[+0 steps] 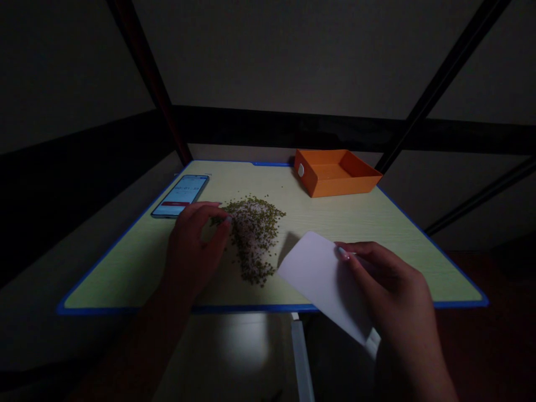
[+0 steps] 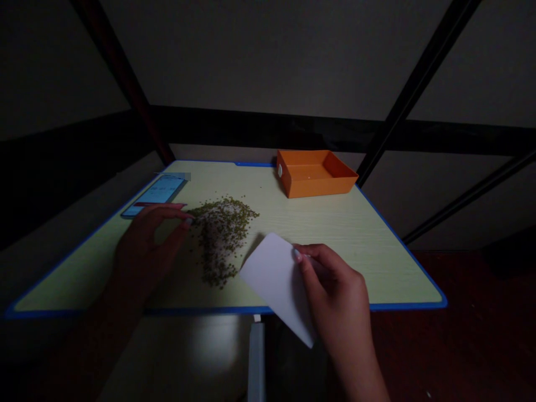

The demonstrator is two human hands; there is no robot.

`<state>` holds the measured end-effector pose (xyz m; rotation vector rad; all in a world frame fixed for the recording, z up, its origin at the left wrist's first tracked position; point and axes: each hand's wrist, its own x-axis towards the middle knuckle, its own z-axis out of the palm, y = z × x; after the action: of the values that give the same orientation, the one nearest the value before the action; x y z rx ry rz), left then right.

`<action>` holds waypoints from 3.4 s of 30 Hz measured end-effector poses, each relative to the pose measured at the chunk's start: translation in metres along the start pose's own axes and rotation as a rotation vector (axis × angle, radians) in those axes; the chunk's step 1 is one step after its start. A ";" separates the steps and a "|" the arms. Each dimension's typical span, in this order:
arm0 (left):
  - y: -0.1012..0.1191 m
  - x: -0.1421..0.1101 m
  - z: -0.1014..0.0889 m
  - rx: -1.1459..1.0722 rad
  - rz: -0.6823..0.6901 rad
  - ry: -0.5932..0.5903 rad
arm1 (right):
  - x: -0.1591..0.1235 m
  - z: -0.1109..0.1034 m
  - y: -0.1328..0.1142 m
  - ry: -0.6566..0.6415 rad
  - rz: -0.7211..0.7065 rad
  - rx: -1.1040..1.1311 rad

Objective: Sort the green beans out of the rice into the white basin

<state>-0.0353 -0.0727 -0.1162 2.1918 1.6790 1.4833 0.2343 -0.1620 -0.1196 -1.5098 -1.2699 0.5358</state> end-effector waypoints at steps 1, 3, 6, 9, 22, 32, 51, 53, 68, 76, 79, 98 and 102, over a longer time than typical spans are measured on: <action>0.000 0.000 0.000 -0.001 0.003 -0.001 | 0.000 0.000 0.001 0.011 0.006 0.001; 0.000 -0.001 0.000 -0.003 0.003 -0.004 | 0.001 0.000 0.003 0.032 0.010 0.007; 0.000 -0.002 -0.001 -0.010 -0.009 -0.016 | 0.004 0.001 0.004 0.057 0.009 0.022; -0.001 -0.004 -0.001 -0.023 -0.012 -0.012 | 0.006 0.001 0.003 0.078 0.023 0.039; -0.003 -0.003 -0.001 -0.038 -0.002 -0.005 | 0.008 -0.003 0.011 0.023 0.130 0.216; -0.011 -0.003 0.005 -0.063 0.015 0.047 | 0.010 0.004 0.007 -0.060 0.084 0.147; -0.010 -0.002 0.006 -0.062 -0.036 0.053 | 0.010 0.008 0.005 -0.028 0.072 0.129; -0.010 -0.002 0.006 -0.060 -0.036 0.047 | 0.010 0.008 0.006 -0.031 0.075 0.149; -0.010 -0.002 0.007 -0.052 -0.056 0.051 | 0.011 0.011 0.003 -0.043 0.058 0.149; -0.007 -0.002 0.005 -0.044 -0.063 0.034 | 0.013 0.014 0.001 -0.051 0.060 0.128; -0.007 -0.002 0.005 -0.048 -0.067 0.037 | 0.014 0.015 0.001 -0.066 0.062 0.153; -0.008 -0.003 0.006 -0.052 -0.071 0.035 | 0.013 0.008 0.003 -0.160 0.088 0.160; -0.009 -0.003 0.007 -0.049 -0.069 0.034 | 0.012 0.007 0.005 -0.173 0.094 0.159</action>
<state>-0.0371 -0.0673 -0.1264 2.0739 1.6904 1.5359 0.2349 -0.1479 -0.1229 -1.4186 -1.2600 0.8241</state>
